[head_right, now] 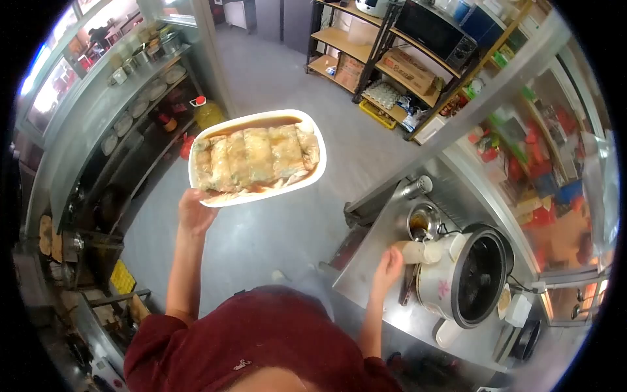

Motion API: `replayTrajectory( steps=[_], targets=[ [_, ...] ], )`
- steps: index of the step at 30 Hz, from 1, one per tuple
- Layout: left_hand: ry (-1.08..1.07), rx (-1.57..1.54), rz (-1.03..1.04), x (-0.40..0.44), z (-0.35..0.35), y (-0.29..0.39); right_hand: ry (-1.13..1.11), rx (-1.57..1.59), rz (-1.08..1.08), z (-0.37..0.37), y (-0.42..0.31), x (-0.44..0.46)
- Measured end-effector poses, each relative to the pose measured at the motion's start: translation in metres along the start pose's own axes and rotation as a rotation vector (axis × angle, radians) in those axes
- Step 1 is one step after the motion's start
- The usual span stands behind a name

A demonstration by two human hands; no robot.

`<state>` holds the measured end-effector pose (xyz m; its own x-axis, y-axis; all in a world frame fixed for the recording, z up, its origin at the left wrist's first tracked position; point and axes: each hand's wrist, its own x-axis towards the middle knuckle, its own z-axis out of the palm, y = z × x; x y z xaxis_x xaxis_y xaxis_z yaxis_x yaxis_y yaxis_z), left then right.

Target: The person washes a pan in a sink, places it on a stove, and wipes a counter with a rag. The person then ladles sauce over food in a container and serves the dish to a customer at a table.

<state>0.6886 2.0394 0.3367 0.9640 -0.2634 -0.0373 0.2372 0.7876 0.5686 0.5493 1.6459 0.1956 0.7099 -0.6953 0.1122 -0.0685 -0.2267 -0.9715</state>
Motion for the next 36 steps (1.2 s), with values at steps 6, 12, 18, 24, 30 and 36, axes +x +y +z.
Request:
replayTrajectory(
  steps=[6, 12, 18, 24, 30, 36],
  targets=[
    [-0.002, -0.095, -0.032, 0.061, -0.027, 0.019, -0.555, 0.616, 0.184, 0.163, -0.139, 0.083],
    [-0.025, -0.109, -0.045, 0.146, -0.026, 0.031, -0.954, 0.922, 0.335, 0.270, -0.179, 0.158],
    [-0.023, 0.002, 0.042, 0.258, -0.033, 0.052, -0.948, 0.837, 0.328, 0.345, -0.210, 0.254],
    [0.006, -0.195, 0.047, 0.391, -0.023, 0.075, -0.969, 0.849, 0.341, 0.430, -0.227, 0.359],
    [0.059, -0.074, 0.014, 0.534, -0.046, 0.092, -0.967, 0.858, 0.383, 0.525, -0.213, 0.475],
    [0.169, 0.087, -0.009, 0.692, -0.046, 0.142, -0.981, 0.877, 0.366, 0.628, -0.232, 0.596]
  ],
)
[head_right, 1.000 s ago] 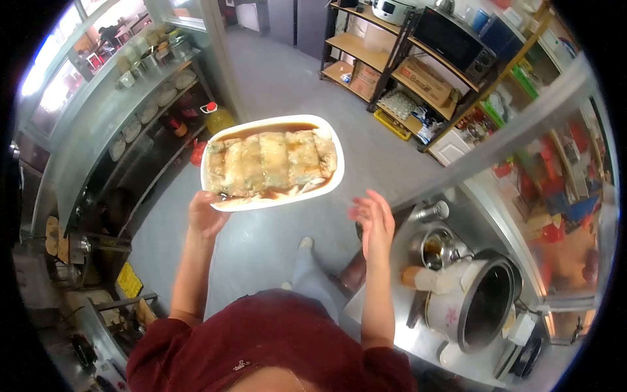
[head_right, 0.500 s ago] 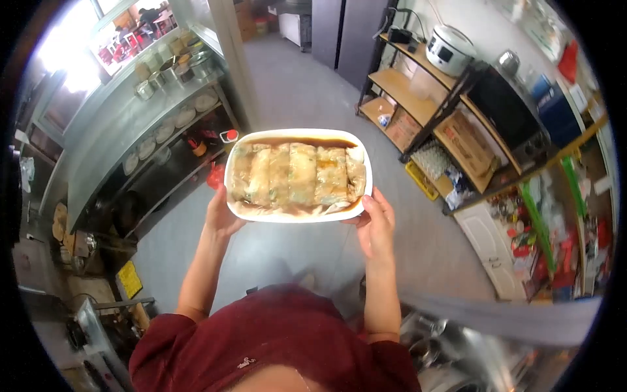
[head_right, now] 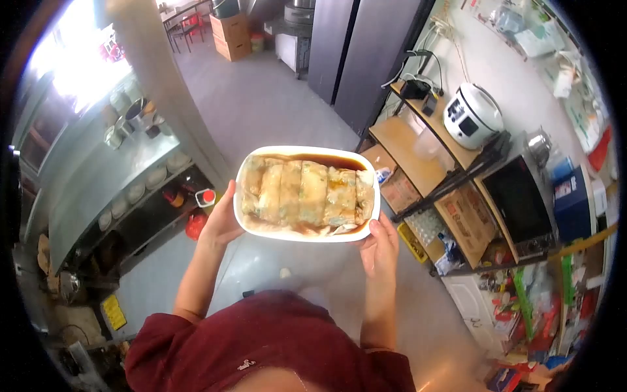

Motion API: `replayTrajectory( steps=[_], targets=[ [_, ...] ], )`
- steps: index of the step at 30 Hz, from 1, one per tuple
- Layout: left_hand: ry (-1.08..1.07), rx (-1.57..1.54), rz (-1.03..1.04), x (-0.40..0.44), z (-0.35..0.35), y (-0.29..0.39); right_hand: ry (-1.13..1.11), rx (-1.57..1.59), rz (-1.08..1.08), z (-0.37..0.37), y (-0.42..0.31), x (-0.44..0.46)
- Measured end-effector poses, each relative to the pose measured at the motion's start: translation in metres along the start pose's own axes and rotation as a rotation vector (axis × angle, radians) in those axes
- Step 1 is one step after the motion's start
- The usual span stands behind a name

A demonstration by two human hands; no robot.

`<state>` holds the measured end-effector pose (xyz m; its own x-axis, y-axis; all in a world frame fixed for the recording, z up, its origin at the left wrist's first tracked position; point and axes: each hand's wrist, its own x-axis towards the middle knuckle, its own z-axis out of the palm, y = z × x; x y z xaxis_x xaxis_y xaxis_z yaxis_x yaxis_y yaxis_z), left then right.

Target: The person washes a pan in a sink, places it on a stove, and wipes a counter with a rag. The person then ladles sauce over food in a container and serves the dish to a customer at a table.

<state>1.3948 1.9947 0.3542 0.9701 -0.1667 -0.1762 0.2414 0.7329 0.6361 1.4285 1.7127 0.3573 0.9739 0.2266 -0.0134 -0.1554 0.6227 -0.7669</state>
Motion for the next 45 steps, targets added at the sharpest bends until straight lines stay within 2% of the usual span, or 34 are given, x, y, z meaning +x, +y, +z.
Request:
replayTrajectory(
  steps=[6, 9, 12, 15, 20, 25, 29, 33, 36, 39, 45],
  targets=[
    [0.049, 0.067, 0.025, 0.153, -0.008, 0.064, -0.019, 0.061, -0.024, 0.001, -0.020, 0.170],
    [0.057, 0.064, 0.096, 0.221, -0.021, 0.102, -0.088, -0.075, 0.021, -0.007, -0.004, 0.266],
    [0.138, 0.049, 0.151, 0.287, -0.046, 0.132, -0.111, -0.024, 0.078, -0.007, 0.009, 0.357],
    [0.048, 0.077, 0.229, 0.338, -0.075, 0.180, -0.146, -0.007, 0.101, 0.036, 0.014, 0.445],
    [0.219, 0.045, 0.330, 0.406, -0.105, 0.277, -0.331, -0.069, 0.222, 0.118, 0.027, 0.591],
    [0.315, 0.012, 0.410, 0.469, -0.195, 0.365, -0.501, -0.039, 0.326, 0.175, 0.104, 0.731],
    [0.385, 0.021, 0.435, 0.510, -0.279, 0.457, -0.468, 0.022, 0.326, 0.247, 0.172, 0.820],
    [0.371, 0.103, 0.427, 0.536, -0.331, 0.570, -0.461, 0.064, 0.394, 0.336, 0.222, 0.908],
    [0.370, 0.099, 0.439, 0.553, -0.381, 0.648, -0.447, -0.012, 0.402, 0.403, 0.262, 0.968],
    [0.472, 0.134, 0.460, 0.579, -0.429, 0.716, -0.550, -0.058, 0.429, 0.462, 0.304, 1.038],
    [0.456, 0.038, 0.584, 0.633, -0.579, 0.823, -0.588, -0.127, 0.469, 0.559, 0.429, 1.170]
  ],
)
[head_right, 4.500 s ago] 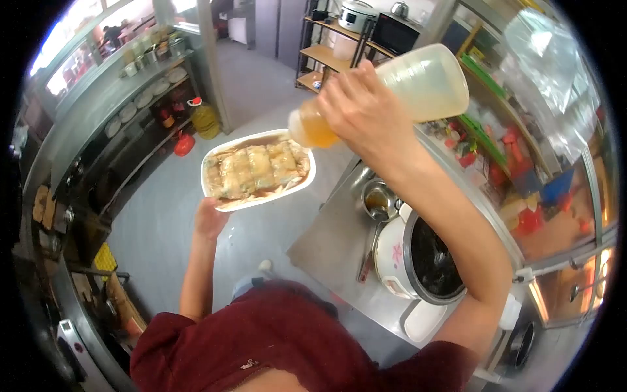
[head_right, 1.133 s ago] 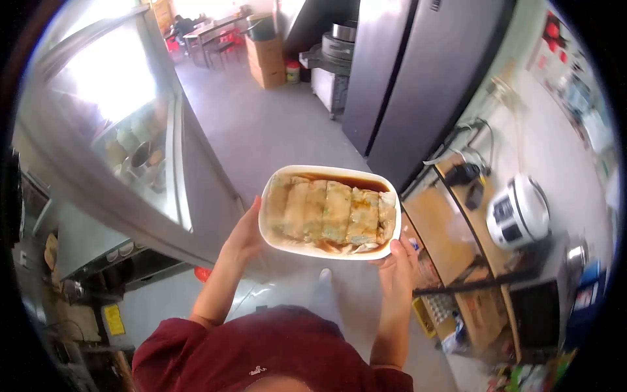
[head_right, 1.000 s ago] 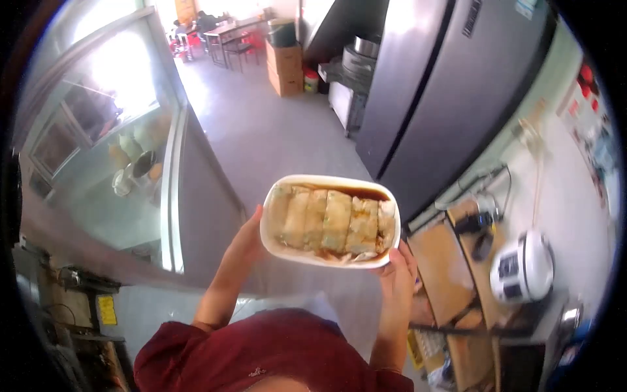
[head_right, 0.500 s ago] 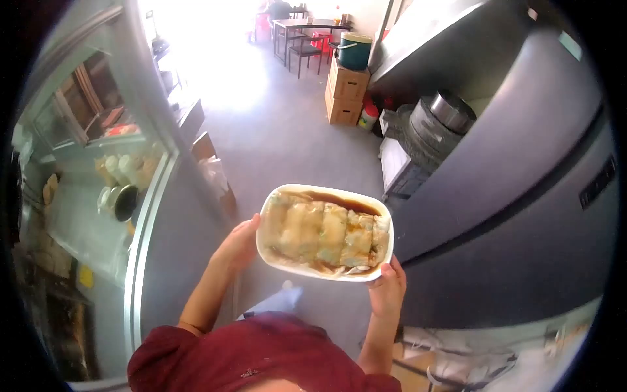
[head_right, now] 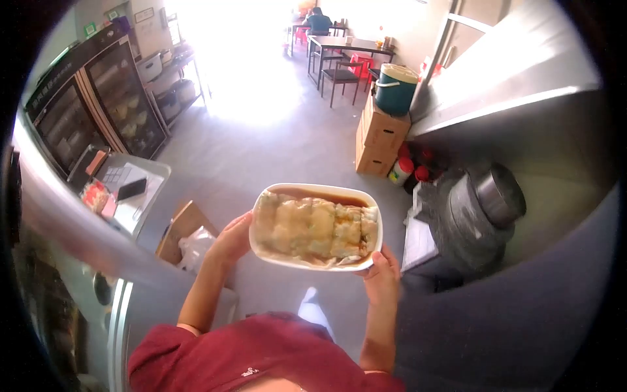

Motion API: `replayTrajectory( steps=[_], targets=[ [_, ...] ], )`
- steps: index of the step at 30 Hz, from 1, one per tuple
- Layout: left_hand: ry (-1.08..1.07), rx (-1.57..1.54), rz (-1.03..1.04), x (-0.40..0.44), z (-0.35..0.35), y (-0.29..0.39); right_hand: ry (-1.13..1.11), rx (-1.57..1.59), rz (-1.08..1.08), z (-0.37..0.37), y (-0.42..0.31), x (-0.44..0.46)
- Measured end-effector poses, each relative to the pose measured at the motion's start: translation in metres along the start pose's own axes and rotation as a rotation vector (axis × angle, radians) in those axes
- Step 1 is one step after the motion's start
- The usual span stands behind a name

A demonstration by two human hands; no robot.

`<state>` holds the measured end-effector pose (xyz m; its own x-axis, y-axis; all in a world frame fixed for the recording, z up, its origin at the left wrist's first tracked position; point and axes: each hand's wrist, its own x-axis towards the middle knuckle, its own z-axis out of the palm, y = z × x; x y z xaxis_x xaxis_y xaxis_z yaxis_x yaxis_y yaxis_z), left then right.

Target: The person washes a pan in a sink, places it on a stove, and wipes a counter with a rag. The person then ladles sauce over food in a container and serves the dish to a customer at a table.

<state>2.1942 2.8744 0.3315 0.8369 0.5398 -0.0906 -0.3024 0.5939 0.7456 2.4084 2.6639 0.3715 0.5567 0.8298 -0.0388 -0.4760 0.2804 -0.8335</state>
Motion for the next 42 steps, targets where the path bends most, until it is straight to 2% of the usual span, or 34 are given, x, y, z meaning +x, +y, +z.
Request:
replayTrajectory(
  steps=[2, 5, 10, 15, 19, 27, 37, 42],
  targets=[
    [-0.002, -0.043, 0.045, 0.054, -0.028, 0.011, -0.042, -0.022, 0.010, 0.005, -0.003, 0.070],
    [0.114, 0.023, 0.084, 0.105, -0.041, 0.057, -0.057, -0.014, 0.041, 0.025, 0.002, 0.163],
    [0.250, 0.002, 0.113, 0.213, -0.093, 0.096, -0.179, -0.010, 0.143, 0.032, 0.019, 0.323],
    [0.210, 0.006, 0.151, 0.331, -0.163, 0.137, -0.204, 0.013, 0.149, 0.037, 0.058, 0.469],
    [0.179, 0.037, 0.121, 0.415, -0.220, 0.194, -0.121, -0.012, 0.185, 0.069, 0.073, 0.566],
    [0.121, -0.036, 0.097, 0.595, -0.344, 0.299, -0.127, -0.063, 0.151, 0.120, 0.124, 0.790],
    [0.218, -0.120, 0.166, 0.843, -0.483, 0.434, -0.131, -0.183, 0.184, 0.216, 0.154, 1.114],
    [0.248, -0.095, 0.202, 0.974, -0.543, 0.482, -0.190, -0.200, 0.216, 0.214, 0.181, 1.284]
  ],
)
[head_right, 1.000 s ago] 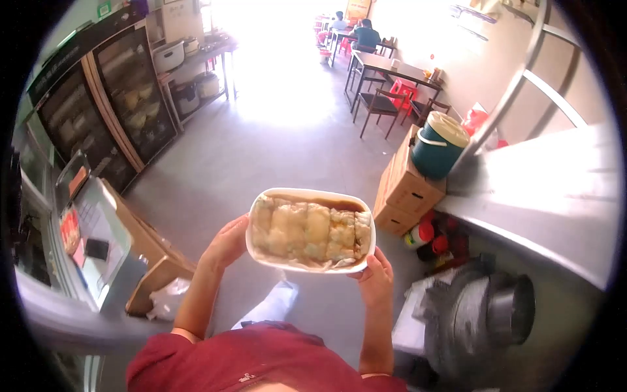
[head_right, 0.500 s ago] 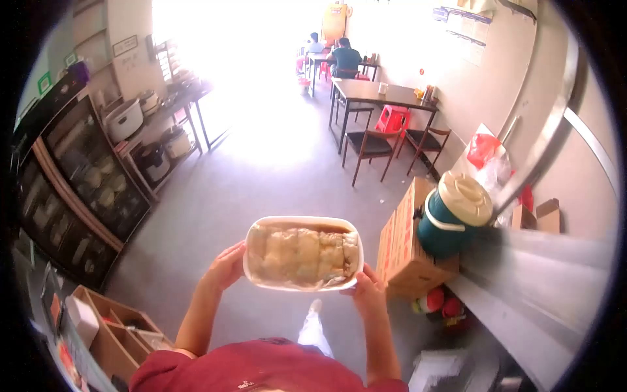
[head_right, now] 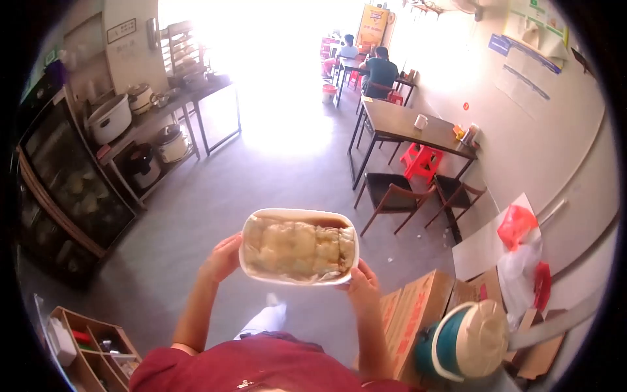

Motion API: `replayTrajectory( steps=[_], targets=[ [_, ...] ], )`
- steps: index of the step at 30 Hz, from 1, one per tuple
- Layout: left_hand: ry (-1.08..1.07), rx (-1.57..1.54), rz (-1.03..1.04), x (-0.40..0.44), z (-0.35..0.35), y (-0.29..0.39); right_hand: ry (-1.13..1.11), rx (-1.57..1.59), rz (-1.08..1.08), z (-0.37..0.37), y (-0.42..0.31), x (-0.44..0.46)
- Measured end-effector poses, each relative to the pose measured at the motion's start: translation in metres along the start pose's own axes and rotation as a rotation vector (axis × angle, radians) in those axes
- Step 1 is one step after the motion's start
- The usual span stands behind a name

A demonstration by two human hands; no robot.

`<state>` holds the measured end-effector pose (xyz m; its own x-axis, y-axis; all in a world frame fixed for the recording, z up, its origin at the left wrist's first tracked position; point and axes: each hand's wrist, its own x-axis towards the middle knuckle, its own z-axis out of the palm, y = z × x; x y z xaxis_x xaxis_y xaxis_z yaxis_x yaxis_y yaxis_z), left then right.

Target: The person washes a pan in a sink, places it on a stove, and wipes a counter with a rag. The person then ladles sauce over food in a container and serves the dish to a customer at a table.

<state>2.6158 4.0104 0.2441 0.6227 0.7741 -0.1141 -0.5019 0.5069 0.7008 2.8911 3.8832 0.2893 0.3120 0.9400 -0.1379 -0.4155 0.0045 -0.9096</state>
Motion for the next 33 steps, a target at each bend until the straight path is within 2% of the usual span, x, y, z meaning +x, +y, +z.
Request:
replayTrajectory(
  steps=[4, 7, 13, 20, 26, 29, 33],
  targets=[
    [-0.015, -0.003, 0.007, 0.133, -0.044, 0.018, -0.024, -0.015, -0.014, -0.009, 0.010, 0.136],
    [-0.021, 0.017, -0.001, 0.229, -0.075, 0.052, 0.069, 0.076, -0.040, 0.015, 0.010, 0.231],
    [-0.077, 0.005, -0.061, 0.406, -0.099, 0.129, 0.003, 0.099, -0.059, 0.028, -0.021, 0.414],
    [-0.062, -0.005, -0.040, 0.612, -0.178, 0.182, -0.018, 0.113, -0.100, 0.042, -0.007, 0.640],
    [-0.072, -0.005, 0.007, 0.787, -0.230, 0.232, -0.067, 0.079, -0.042, 0.053, -0.027, 0.838],
    [0.035, -0.020, 0.009, 0.862, -0.236, 0.265, -0.083, 0.081, 0.013, 0.061, -0.043, 0.932],
    [0.033, -0.018, 0.030, 0.979, -0.266, 0.285, -0.141, 0.071, 0.035, 0.045, -0.040, 1.063]
  ],
)
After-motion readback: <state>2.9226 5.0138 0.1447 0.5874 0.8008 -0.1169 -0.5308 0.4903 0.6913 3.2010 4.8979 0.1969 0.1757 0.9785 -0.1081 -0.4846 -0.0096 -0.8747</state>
